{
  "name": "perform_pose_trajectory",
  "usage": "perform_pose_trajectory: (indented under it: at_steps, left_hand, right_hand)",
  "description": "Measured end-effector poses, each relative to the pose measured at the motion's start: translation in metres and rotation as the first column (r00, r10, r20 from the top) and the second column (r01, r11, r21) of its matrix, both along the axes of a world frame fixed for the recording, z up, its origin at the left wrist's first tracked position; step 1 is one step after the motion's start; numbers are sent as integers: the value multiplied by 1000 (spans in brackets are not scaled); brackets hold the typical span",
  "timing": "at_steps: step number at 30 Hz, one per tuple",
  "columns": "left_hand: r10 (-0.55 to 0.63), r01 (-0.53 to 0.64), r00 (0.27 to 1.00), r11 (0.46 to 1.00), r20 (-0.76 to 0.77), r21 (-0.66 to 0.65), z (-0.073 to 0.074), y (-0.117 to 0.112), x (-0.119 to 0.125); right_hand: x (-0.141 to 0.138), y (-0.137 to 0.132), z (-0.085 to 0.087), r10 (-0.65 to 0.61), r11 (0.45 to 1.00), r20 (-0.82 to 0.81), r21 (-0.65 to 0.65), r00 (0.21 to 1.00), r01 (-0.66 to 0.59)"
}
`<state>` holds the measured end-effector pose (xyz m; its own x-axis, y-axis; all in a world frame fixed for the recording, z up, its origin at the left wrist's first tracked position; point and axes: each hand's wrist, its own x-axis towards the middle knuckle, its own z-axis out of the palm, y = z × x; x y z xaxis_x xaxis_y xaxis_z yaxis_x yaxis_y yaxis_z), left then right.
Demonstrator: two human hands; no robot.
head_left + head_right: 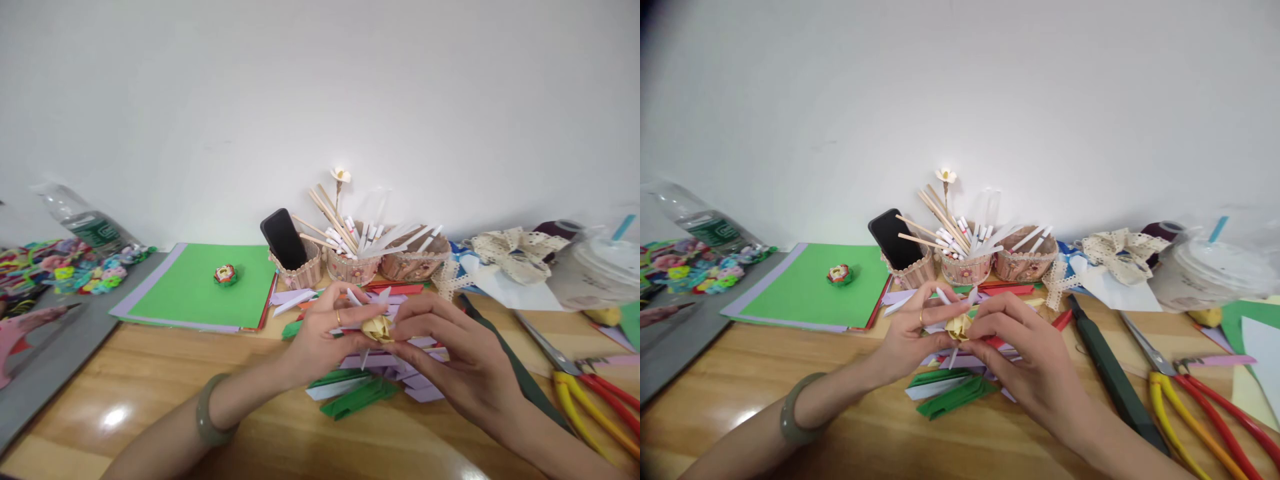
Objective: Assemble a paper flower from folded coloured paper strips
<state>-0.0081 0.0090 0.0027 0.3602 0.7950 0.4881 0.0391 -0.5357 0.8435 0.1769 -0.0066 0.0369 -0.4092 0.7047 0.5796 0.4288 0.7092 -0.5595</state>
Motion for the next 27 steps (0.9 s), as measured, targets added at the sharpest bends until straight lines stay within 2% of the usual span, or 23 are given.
perform_pose_trajectory:
  at_steps: [3,7,10,14,17,20,23,27]
  left_hand:
    - [-59,59,998,998,5,9,4,0,0]
    - [-28,30,999,999,-46,36,8,1,-1]
    - [-55,63,993,995,-101,78,8,1,-2]
    - [-82,109,982,982,-170,157,9,0,-4]
    - [-61,121,961,969,-270,214,12,-2,-3]
    - [-37,121,929,970,-368,209,15,-3,-2]
    - [-11,101,932,968,-362,230,16,-2,-2]
    - [40,79,946,935,-321,347,16,-1,-3]
  right_hand:
    - [-1,-1,0,-12,999,-8,29,1000,12]
    - [-2,-2,2,-7,1000,3,25,1000,7]
    - [-3,-3,7,19,998,6,63,1000,-19]
    - [-4,-5,9,27,998,25,50,999,-29]
    - [-5,-7,8,25,998,26,59,999,-27]
    - [-6,-9,7,40,997,21,63,999,-41]
    - [-7,-10,8,62,996,11,65,998,-62]
    - [-6,-10,10,53,995,28,83,998,-56]
